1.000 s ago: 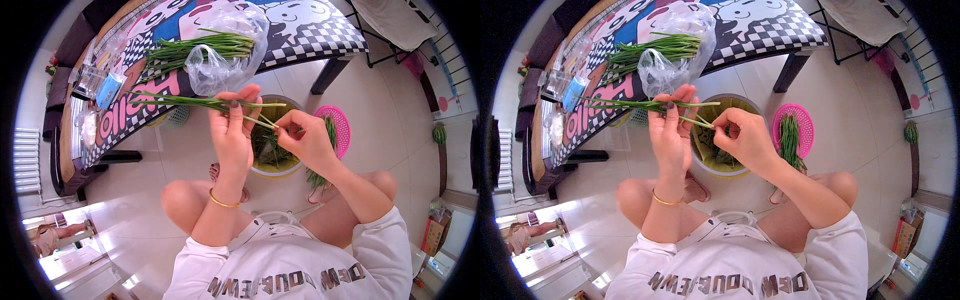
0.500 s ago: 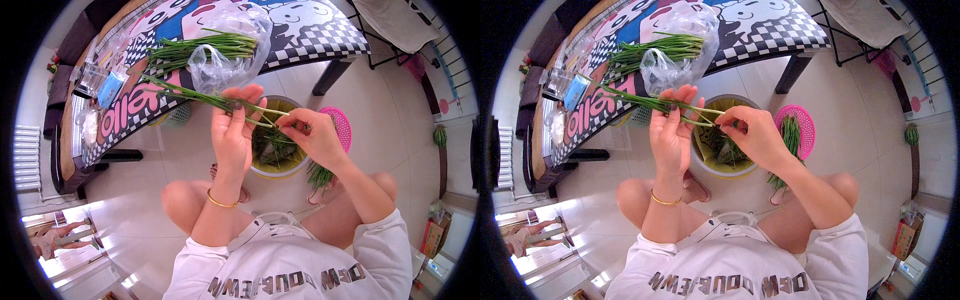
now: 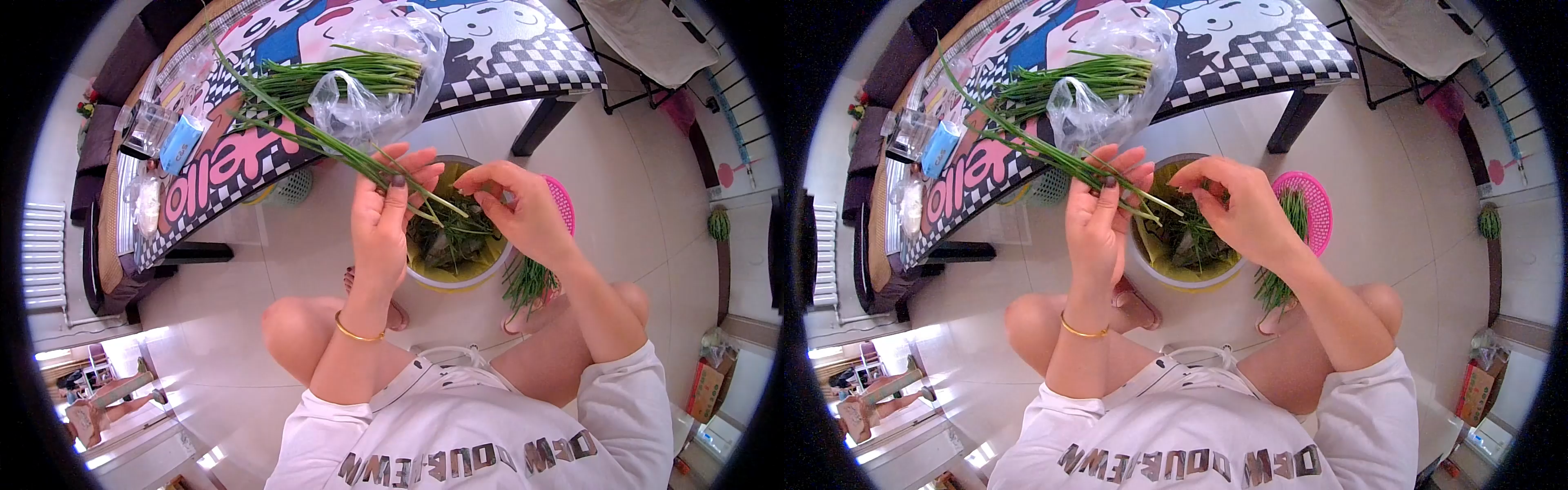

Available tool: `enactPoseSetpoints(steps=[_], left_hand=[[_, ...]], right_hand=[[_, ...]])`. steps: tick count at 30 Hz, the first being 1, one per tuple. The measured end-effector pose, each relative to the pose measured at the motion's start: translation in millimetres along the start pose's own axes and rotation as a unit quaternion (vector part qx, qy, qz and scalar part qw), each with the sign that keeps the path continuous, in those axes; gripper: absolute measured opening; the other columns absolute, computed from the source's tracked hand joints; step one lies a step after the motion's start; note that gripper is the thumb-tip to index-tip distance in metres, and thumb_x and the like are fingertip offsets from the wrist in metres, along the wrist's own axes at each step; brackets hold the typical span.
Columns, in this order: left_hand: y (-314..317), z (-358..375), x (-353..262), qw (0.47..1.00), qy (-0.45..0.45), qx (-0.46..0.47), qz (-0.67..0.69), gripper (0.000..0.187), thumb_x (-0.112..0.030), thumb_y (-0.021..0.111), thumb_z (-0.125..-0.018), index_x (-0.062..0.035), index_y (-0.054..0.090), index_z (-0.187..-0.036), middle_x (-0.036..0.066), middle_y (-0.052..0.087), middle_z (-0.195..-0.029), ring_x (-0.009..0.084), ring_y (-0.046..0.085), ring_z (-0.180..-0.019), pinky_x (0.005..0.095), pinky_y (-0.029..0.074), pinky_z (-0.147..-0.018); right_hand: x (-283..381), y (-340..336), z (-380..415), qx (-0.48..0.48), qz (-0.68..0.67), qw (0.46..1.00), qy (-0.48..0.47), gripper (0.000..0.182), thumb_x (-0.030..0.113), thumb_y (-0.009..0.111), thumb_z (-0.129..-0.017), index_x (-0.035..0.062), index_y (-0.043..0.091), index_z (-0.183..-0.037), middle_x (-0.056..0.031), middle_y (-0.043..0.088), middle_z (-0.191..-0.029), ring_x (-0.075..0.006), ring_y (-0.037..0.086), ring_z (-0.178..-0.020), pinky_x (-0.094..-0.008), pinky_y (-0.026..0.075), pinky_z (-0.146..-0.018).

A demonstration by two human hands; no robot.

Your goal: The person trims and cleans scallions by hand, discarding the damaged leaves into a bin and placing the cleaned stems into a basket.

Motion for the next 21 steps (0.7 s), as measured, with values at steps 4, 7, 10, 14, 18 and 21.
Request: enactPoseSetpoints(steps=[4,7,10,14,18,21], left_hand=[[4.2,2.1,-0.6,1.0,-0.004,0.003,-0.025,0.03,-0.005,0.037,-0.102,-0.0007,0.037,-0.131,0.02,0.047,-0.136,0.0274,0.056,-0.119,0.0349,0.047,-0.101],[11.7,4.1,6.2,0.999,-0.011,0.036,0.008,0.03,-0.005,0.036,-0.102,-0.0006,0.036,-0.131,0.019,0.044,-0.139,0.0288,0.052,-0.124,0.0356,0.046,-0.102],[14.0,5.2,8.9,0.999,-0.008,0.042,0.003,0.029,-0.005,0.035,-0.102,-0.0006,0.035,-0.13,0.019,0.044,-0.139,0.0296,0.049,-0.128,0.0366,0.046,-0.102],[13.1,5.4,6.7,0.999,-0.014,0.029,0.026,0.027,-0.005,0.035,-0.102,-0.0004,0.037,-0.129,0.019,0.044,-0.139,0.0296,0.047,-0.129,0.0372,0.045,-0.104],[9.4,2.2,4.5,0.999,0.005,0.017,0.046,0.024,-0.002,0.037,-0.1,-0.0001,0.04,-0.125,0.022,0.044,-0.138,0.0317,0.046,-0.13,0.0416,0.042,-0.108],[-0.4,-1.7,-6.1,0.998,0.032,-0.009,0.059,0.023,0.0,0.038,-0.099,0.0001,0.042,-0.122,0.023,0.045,-0.137,0.0334,0.046,-0.129,0.0449,0.041,-0.109]], right_hand=[[2.0,2.4,0.8,0.001,-0.046,0.998,0.04,0.015,0.006,0.068,-0.082,0.0006,0.068,-0.096,-0.0057,0.065,-0.085,-0.0075,0.05,-0.063,-0.0227,0.042,-0.058],[2.6,10.2,2.3,0.0,-0.104,0.991,0.08,0.017,0.01,0.071,-0.083,-0.0005,0.068,-0.095,-0.0032,0.065,-0.082,-0.0062,0.049,-0.063,-0.0227,0.042,-0.057],[-4.0,18.5,1.2,0.019,-0.12,0.989,0.084,0.021,0.014,0.073,-0.082,-0.002,0.068,-0.095,-0.0025,0.065,-0.079,-0.0053,0.047,-0.062,-0.0228,0.042,-0.056],[-5.3,27.4,3.5,0.066,-0.092,0.986,0.123,0.022,0.015,0.074,-0.081,-0.002,0.068,-0.094,-0.0015,0.064,-0.076,-0.0055,0.047,-0.061,-0.0229,0.042,-0.056],[-9.6,31.7,8.6,0.086,-0.033,0.987,0.135,0.017,0.013,0.074,-0.081,-0.0004,0.069,-0.09,-0.0006,0.063,-0.07,-0.0061,0.048,-0.059,-0.0232,0.042,-0.055],[-25.4,34.9,15.1,0.105,-0.051,0.974,0.196,0.016,0.01,0.072,-0.083,-0.0002,0.07,-0.095,-0.0005,0.065,-0.072,-0.0043,0.05,-0.058,-0.0215,0.041,-0.052]])
Point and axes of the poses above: each hand's wrist, its own z-axis away from the middle knuckle, its own y-axis out of the palm, x = y × z, the point moved 9 cm from there along -z, towards the middle knuckle
